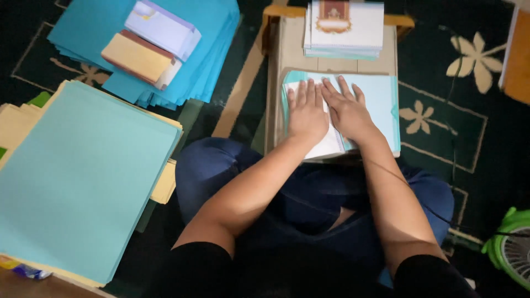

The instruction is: Assembling paper invitations by folding covers and placing printed inserts inside.

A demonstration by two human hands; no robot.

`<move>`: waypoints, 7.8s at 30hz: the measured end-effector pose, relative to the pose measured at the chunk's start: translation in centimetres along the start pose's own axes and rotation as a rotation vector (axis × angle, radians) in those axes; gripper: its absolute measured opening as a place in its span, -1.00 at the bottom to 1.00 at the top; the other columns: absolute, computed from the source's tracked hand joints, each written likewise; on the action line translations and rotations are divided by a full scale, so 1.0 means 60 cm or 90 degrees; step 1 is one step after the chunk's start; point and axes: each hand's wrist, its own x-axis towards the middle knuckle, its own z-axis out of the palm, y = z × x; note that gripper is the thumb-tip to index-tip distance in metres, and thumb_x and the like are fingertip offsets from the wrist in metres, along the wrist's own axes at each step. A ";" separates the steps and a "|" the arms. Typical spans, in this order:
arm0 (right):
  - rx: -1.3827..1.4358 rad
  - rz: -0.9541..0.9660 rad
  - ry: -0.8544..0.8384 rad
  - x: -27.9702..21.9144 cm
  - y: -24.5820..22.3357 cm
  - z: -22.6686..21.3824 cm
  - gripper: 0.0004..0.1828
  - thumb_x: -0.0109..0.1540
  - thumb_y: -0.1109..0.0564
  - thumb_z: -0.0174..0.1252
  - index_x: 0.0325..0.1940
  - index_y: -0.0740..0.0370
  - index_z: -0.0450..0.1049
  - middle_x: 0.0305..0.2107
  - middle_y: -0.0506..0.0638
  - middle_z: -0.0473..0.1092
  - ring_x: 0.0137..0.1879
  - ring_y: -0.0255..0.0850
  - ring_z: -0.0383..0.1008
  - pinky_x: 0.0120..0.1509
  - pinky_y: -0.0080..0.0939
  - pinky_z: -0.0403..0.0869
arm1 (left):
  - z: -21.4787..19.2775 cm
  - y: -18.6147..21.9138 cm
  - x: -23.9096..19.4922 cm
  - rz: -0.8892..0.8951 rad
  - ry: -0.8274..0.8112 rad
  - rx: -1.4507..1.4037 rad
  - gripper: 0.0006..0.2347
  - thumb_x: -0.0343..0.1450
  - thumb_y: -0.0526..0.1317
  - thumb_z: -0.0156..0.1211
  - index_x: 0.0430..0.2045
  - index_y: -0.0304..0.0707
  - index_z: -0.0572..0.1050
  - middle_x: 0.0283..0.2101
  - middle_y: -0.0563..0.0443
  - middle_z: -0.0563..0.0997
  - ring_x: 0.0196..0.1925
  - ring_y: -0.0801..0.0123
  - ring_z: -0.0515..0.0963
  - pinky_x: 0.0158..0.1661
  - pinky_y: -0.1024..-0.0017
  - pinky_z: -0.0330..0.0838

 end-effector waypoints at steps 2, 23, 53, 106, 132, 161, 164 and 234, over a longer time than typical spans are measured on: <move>-0.010 0.024 -0.055 0.031 0.012 -0.003 -0.37 0.44 0.11 -0.18 0.64 -0.07 0.05 0.55 -0.14 -0.01 0.68 0.02 -0.24 0.62 0.27 -0.22 | 0.029 -0.006 -0.002 -0.003 -0.010 -0.006 -0.44 0.29 -0.22 0.10 0.25 -0.44 0.38 0.40 -0.35 0.35 0.49 -0.15 0.27 0.43 -0.25 -0.06; 0.563 0.076 0.018 -0.192 -0.013 -0.038 -0.13 0.43 -0.35 -0.64 0.59 0.26 0.06 0.50 0.18 0.03 0.62 0.09 -0.15 0.66 0.15 -0.24 | -0.130 0.057 -0.075 0.079 -0.519 0.116 -0.51 0.46 -0.31 0.04 0.29 -0.70 0.23 0.39 -0.71 0.18 0.43 -0.52 0.20 0.29 -0.26 0.08; 0.347 0.130 0.411 0.236 0.373 -0.020 -0.83 0.33 0.32 0.10 -0.03 0.31 0.56 -0.17 -0.09 0.50 -0.08 -0.31 0.42 -0.15 -0.17 0.43 | -0.116 0.021 -0.003 0.217 -0.096 -0.283 -0.73 0.39 -0.32 0.09 -0.03 -0.30 0.51 0.28 -0.25 0.38 0.37 -0.22 0.30 0.29 -0.21 0.29; -0.050 0.041 0.150 -0.021 0.037 -0.011 -0.52 0.40 0.13 0.03 0.43 0.08 0.41 0.33 0.07 0.36 0.46 0.10 0.25 0.47 0.13 0.24 | -0.069 0.009 0.008 0.064 -0.147 -0.071 -0.59 0.50 -0.14 0.00 0.26 -0.24 0.43 0.43 -0.32 0.29 0.54 -0.14 0.13 0.45 -0.18 -0.15; 0.215 0.363 0.012 -0.140 -0.010 0.017 -0.26 0.38 -0.18 0.05 0.50 0.37 0.21 0.02 0.39 0.41 0.21 0.32 0.45 0.25 0.25 0.44 | -0.055 0.003 0.015 0.035 -0.176 -0.084 -0.56 0.41 -0.24 0.06 0.24 -0.35 0.42 0.42 -0.26 0.31 0.54 -0.06 0.15 0.46 -0.13 -0.11; 0.372 0.224 0.257 -0.113 -0.013 0.030 -0.57 0.32 0.27 0.16 0.29 0.29 0.46 -0.12 0.17 0.47 0.03 0.13 0.54 0.05 0.00 0.49 | -0.163 -0.004 0.028 0.146 -0.006 -0.133 -0.61 0.36 -0.36 0.29 0.12 -0.30 0.54 0.37 -0.43 0.32 0.47 -0.39 0.17 0.38 -0.19 0.09; 0.322 0.209 0.230 -0.118 -0.006 0.044 -0.57 0.35 0.24 0.09 0.33 0.34 0.44 -0.11 0.15 0.44 0.02 0.16 0.52 0.03 -0.02 0.49 | -0.088 -0.017 0.013 0.178 -0.097 -0.118 -0.67 0.43 -0.33 0.15 0.12 -0.31 0.51 0.31 -0.32 0.44 0.41 -0.22 0.35 0.36 -0.12 0.14; 0.258 0.250 0.179 -0.110 -0.036 0.044 -0.54 0.28 0.12 0.26 0.27 0.14 0.44 -0.30 0.18 0.53 -0.05 0.10 0.58 0.00 0.12 0.49 | -0.076 -0.010 0.016 0.071 -0.049 -0.078 -0.41 0.32 -0.15 0.15 0.34 -0.05 0.32 0.34 -0.26 0.36 0.44 -0.14 0.26 0.39 -0.30 0.04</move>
